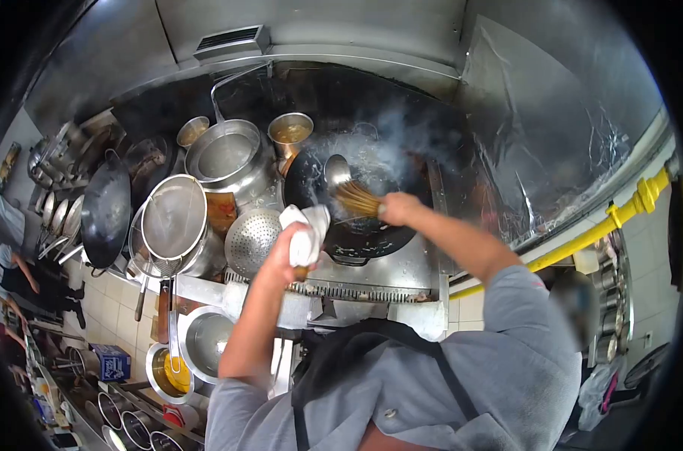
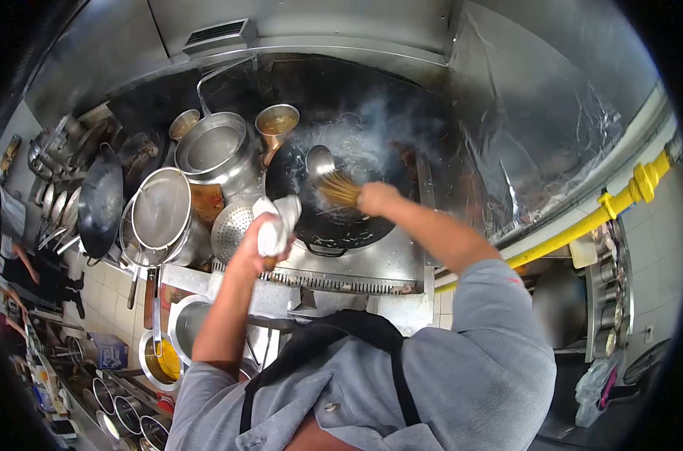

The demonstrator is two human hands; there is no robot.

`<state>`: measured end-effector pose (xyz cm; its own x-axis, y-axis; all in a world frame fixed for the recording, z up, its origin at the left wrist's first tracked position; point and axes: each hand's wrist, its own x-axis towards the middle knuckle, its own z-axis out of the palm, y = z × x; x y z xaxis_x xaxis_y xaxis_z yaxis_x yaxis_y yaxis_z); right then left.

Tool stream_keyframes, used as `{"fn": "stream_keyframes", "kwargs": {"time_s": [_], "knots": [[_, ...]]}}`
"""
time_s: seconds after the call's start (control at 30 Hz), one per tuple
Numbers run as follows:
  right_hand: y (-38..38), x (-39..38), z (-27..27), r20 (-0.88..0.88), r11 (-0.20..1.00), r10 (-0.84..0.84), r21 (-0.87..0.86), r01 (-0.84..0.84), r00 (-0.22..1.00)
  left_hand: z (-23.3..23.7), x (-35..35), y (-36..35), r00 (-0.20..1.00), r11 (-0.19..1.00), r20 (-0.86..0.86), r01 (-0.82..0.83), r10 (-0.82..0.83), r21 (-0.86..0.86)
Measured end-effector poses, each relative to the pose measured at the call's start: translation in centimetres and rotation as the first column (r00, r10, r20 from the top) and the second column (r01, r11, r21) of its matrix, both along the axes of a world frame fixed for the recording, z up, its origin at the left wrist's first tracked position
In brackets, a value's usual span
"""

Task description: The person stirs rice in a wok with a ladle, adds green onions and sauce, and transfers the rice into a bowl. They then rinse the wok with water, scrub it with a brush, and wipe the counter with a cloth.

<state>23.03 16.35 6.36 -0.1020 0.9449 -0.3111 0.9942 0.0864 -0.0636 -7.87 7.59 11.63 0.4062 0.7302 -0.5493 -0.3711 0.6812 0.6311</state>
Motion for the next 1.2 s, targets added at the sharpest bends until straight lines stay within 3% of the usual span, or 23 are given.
{"fn": "stream_keyframes", "kwargs": {"time_s": [0.03,0.07,0.13,0.2,0.23,0.27,0.33,0.37,0.4,0.43,0.47,0.53,0.57,0.6,0.67,0.73,0.8,0.87,0.93,1.0,1.03,1.1,1.2], "knots": [[0.0,1.7,2.6,0.088,0.998,0.023,-0.052,-0.019,0.996,-0.7,-1.2,0.2,0.970,0.985,-0.235,0.103,-0.068,0.140],[0.0,3.0,5.4,0.156,0.999,-0.026,-0.038,0.032,0.987,0.4,-2.5,-0.1,0.844,0.899,-0.512,0.338,-0.159,0.279],[1.0,4.3,7.3,0.026,0.959,-0.272,0.091,0.269,0.962,2.8,-3.5,-1.0,0.330,0.672,-0.923,0.731,-0.200,0.116],[2.3,5.3,3.7,-0.222,0.928,-0.315,0.134,0.349,0.923,2.3,-3.5,-2.5,-0.002,0.576,-1.000,0.817,-0.001,-0.002],[1.8,5.0,1.9,-0.329,0.955,-0.215,0.128,0.269,0.920,1.6,-3.8,-3.1,-0.037,0.575,-0.997,0.818,0.070,0.009],[-1.4,3.4,4.5,-0.490,0.975,-0.217,-0.065,0.213,0.844,1.6,-4.3,-4.3,-0.044,0.575,-0.997,0.818,0.069,0.004],[2.8,8.6,-3.3,-0.142,0.922,0.245,0.339,-0.185,0.959,2.2,-5.8,-6.5,-0.153,0.497,-0.935,0.867,0.319,0.028],[2.5,8.1,-1.7,-0.147,0.923,0.242,0.341,-0.181,0.959,1.6,-7.1,-7.4,-0.158,0.495,-0.934,0.869,0.320,0.023],[1.8,7.2,1.7,-0.371,0.981,-0.053,0.156,0.119,0.927,0.7,-8.5,-8.1,-0.162,0.460,-0.904,0.887,0.397,0.043],[1.3,6.1,3.7,-0.514,0.923,-0.366,-0.093,0.373,0.776,0.2,-9.2,-8.3,-0.161,0.421,-0.868,0.905,0.469,0.059],[0.8,5.1,3.2,-0.511,0.921,-0.372,-0.099,0.377,0.775,0.0,-9.2,-8.3,-0.159,0.417,-0.871,0.907,0.464,0.057],[-0.7,3.3,1.8,-0.603,0.882,-0.465,-0.374,0.285,0.648,-0.3,-8.9,-8.1,-0.255,0.403,-0.842,0.914,0.476,-0.048],[-1.8,2.7,3.8,-0.428,0.935,-0.347,-0.227,0.272,0.835,0.9,-8.2,-8.5,-0.233,0.463,-0.875,0.886,0.425,-0.010],[-1.6,4.0,3.9,-0.138,0.998,0.028,0.067,-0.019,0.990,0.6,-8.4,-8.9,-0.236,0.450,-0.875,0.893,0.422,-0.023],[-1.4,5.0,5.5,-0.142,0.980,-0.132,0.130,0.151,0.981,-1.1,-9.7,-10.8,-0.198,0.652,-0.955,0.758,0.219,-0.008],[-3.4,4.5,7.8,-0.128,0.947,-0.208,0.223,0.233,0.970,-6.1,-12.2,-13.5,0.006,0.770,-0.974,0.611,0.225,0.181],[-1.5,4.6,5.3,-0.088,0.938,-0.239,0.237,0.254,0.967,-7.1,-12.3,-15.1,0.168,0.743,-0.934,0.568,0.316,0.353],[2.9,5.1,0.0,0.000,0.951,-0.267,0.160,0.264,0.964,-8.3,-11.3,-15.1,0.152,0.766,-0.894,0.468,0.421,0.440],[3.8,-0.2,-0.5,-0.194,0.927,-0.333,0.114,0.358,0.923,-8.3,-10.4,-13.8,0.192,0.759,-0.854,0.392,0.484,0.519],[4.1,-3.6,-3.8,-0.439,0.971,-0.087,0.164,0.176,0.894,-7.3,-10.0,-12.7,0.233,0.861,-0.881,0.218,0.412,0.460],[3.7,-3.2,-4.5,-0.449,0.968,-0.107,0.155,0.195,0.887,-7.1,-10.0,-12.3,0.228,0.860,-0.874,0.191,0.430,0.473],[1.5,-1.8,-2.0,-0.558,0.997,0.036,0.077,0.008,0.829,-9.9,-11.2,-11.6,0.238,0.872,-0.873,0.150,0.426,0.467],[1.6,0.9,2.4,-0.366,0.980,-0.089,0.134,0.147,0.926,-11.3,-11.2,-10.5,0.323,0.900,-0.856,0.027,0.404,0.435]]}}
